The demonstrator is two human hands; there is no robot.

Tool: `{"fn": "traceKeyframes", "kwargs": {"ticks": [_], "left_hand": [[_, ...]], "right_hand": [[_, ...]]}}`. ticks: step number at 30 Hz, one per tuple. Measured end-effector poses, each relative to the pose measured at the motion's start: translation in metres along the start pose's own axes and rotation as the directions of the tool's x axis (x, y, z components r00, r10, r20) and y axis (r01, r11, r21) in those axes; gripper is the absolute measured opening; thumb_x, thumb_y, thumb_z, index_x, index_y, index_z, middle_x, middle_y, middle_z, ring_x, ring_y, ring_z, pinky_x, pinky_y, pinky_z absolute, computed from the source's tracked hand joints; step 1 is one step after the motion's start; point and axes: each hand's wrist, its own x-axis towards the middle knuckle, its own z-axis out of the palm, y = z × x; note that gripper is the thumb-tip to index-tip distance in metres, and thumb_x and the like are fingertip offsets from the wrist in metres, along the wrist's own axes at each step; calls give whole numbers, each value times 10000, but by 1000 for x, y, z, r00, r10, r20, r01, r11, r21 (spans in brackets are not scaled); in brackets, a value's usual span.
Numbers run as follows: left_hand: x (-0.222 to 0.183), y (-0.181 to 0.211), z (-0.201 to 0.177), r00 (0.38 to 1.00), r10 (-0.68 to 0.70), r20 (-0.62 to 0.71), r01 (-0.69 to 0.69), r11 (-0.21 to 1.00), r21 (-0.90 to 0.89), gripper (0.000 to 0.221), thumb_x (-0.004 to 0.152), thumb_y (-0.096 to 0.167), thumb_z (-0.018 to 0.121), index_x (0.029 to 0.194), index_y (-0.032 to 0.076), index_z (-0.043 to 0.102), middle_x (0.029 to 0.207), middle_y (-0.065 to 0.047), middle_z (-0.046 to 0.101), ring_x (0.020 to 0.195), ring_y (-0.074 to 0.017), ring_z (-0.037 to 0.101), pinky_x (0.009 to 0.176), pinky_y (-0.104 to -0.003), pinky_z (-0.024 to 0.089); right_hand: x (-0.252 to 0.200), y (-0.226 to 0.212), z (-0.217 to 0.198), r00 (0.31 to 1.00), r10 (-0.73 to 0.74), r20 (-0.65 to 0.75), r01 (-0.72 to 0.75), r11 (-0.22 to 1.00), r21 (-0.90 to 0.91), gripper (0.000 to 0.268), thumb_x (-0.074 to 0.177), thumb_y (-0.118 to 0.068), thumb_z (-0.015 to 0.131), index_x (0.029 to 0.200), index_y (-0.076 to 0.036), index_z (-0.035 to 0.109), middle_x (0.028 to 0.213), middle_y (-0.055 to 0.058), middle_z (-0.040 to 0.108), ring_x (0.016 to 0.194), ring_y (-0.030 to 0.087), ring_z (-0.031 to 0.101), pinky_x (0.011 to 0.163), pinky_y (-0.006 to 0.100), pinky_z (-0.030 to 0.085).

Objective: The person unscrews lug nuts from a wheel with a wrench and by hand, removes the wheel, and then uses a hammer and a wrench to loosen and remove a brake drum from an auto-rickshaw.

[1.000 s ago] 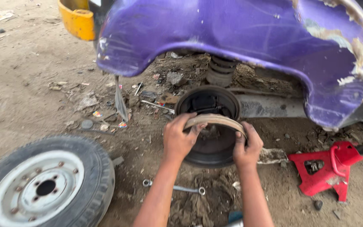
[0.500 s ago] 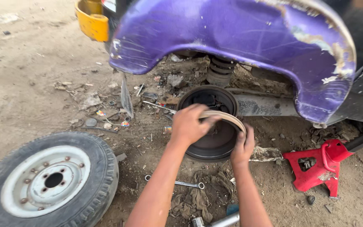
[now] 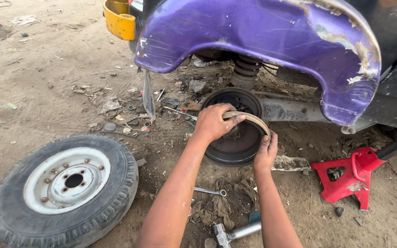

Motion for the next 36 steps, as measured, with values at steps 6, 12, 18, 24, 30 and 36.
{"fn": "traceKeyframes", "kwargs": {"ticks": [6, 12, 18, 24, 30, 36], "left_hand": [[3, -25, 7, 988, -106, 110, 133, 953, -272, 546, 810, 611, 706, 1088, 150, 795, 1044, -112, 795, 1020, -261, 751, 910, -393, 558], [-22, -85, 42, 976, -213, -41, 173, 878, -445, 661, 902, 655, 575, 1162, 65, 721, 1096, -174, 761, 1061, -290, 729, 931, -403, 539], [-55, -148, 109, 881, -370, -295, 225, 876, -427, 770, 1024, 650, 381, 1105, -40, 713, 1025, -279, 714, 1016, -440, 666, 942, -478, 500], [-55, -153, 117, 853, -394, -342, 215, 863, -457, 795, 1001, 668, 401, 1131, -59, 696, 1078, -284, 709, 1062, -439, 673, 972, -479, 496], [-33, -107, 67, 934, -267, -239, 199, 941, -272, 811, 887, 721, 565, 1182, -21, 705, 1168, -271, 714, 1148, -412, 674, 991, -468, 514], [1, -37, 14, 978, -189, 87, 191, 981, -11, 769, 740, 785, 609, 1054, 104, 779, 1069, -182, 774, 1063, -375, 720, 914, -481, 548]], "right_hand": [[5, -6, -9, 995, 39, 90, -34, 998, -57, 709, 1039, -604, 498, 1362, 27, 520, 1301, 135, 617, 1216, 215, 557, 1078, 355, 432], [33, -43, -7, 971, 16, 238, 56, 955, -292, 549, 1051, -509, 561, 1320, -31, 568, 1236, 156, 678, 1165, 265, 631, 1031, 389, 486], [60, -98, 15, 912, -82, 402, 254, 882, -397, 339, 959, -283, 718, 1194, -45, 666, 1138, 142, 736, 1068, 289, 705, 934, 383, 538], [56, -105, 18, 936, -51, 348, 190, 907, -376, 375, 932, -319, 757, 1178, -44, 691, 1090, 126, 757, 1019, 254, 732, 907, 356, 546], [26, -52, 2, 987, -57, 149, 92, 968, -234, 564, 1009, -504, 673, 1255, 3, 648, 1124, 101, 712, 1046, 180, 640, 964, 324, 507], [-10, -6, 0, 1000, -22, -19, 22, 1000, -18, 732, 1046, -648, 563, 1313, 33, 600, 1209, 84, 649, 1133, 169, 578, 1036, 316, 463]]}}
